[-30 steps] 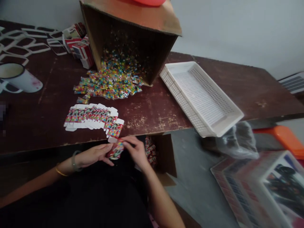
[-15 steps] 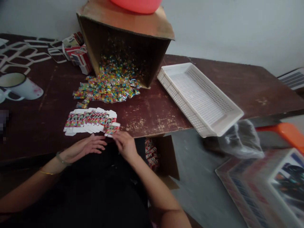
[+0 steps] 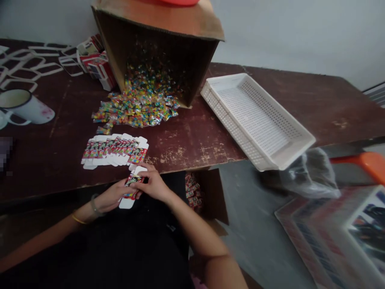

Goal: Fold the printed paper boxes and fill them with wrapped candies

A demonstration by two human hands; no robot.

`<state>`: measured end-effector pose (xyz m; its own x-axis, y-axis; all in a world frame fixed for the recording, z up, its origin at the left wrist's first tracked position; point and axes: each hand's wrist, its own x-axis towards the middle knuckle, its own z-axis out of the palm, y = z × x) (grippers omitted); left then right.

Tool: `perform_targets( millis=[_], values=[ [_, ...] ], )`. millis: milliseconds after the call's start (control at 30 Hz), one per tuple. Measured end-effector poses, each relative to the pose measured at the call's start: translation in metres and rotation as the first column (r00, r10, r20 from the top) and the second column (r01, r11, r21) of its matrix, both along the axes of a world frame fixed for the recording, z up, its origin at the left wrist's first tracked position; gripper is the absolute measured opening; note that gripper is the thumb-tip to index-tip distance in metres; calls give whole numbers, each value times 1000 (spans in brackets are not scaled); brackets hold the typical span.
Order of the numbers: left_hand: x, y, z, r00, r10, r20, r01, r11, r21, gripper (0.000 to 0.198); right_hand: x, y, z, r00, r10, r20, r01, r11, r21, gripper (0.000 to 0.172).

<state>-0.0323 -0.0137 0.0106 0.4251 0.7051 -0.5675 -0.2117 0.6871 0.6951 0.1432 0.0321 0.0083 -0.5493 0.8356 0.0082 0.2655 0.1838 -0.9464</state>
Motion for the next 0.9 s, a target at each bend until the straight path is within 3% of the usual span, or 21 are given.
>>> perform_targets(
  millis=[67, 133, 167, 267, 400, 467, 600, 667, 733, 800, 900],
  values=[
    [-5, 3, 1, 983, -178, 53, 176, 984, 30, 21, 6, 5, 9, 979, 199, -47, -201, 978, -47, 8],
    [-9, 4, -3, 962, -268, -56, 273, 957, 102, 22, 10, 6, 13, 956, 279, -90, -286, 955, -75, 6],
    [-9, 4, -7, 960, -227, -165, 250, 958, 141, 24, 11, 4, 12, 965, 242, -105, -252, 964, -91, 7],
    [-5, -1, -18, 918, 54, -393, 53, 966, 255, 32, 8, -12, 5, 989, -38, -142, 16, 988, -156, 19],
    [0, -19, -19, 881, 273, -387, -80, 891, 447, 35, 5, -37, -5, 953, -229, -199, 165, 941, -294, 39],
    [-3, -29, -15, 878, 278, -389, -40, 854, 519, 47, 6, -46, -7, 911, -314, -269, 161, 869, -468, 35],
    [-18, -46, -14, 897, 64, -437, 186, 842, 506, 38, 10, -57, -18, 826, -442, -350, -5, 615, -788, 40],
    [-25, -54, -16, 885, -17, -465, 274, 826, 492, 33, 10, -61, -25, 861, -391, -326, -99, 499, -861, 44],
    [-30, -60, -16, 862, -65, -502, 338, 811, 477, 22, 7, -63, -31, 907, -288, -306, -157, 444, -882, 43],
    [-33, -63, -14, 848, -53, -527, 327, 835, 442, 15, 2, -64, -31, 941, -172, -290, -171, 497, -851, 38],
    [-32, -62, -7, 900, 28, -434, 105, 954, 279, 17, -9, -68, -20, 972, -57, -229, -101, 776, -622, 25]
  ],
)
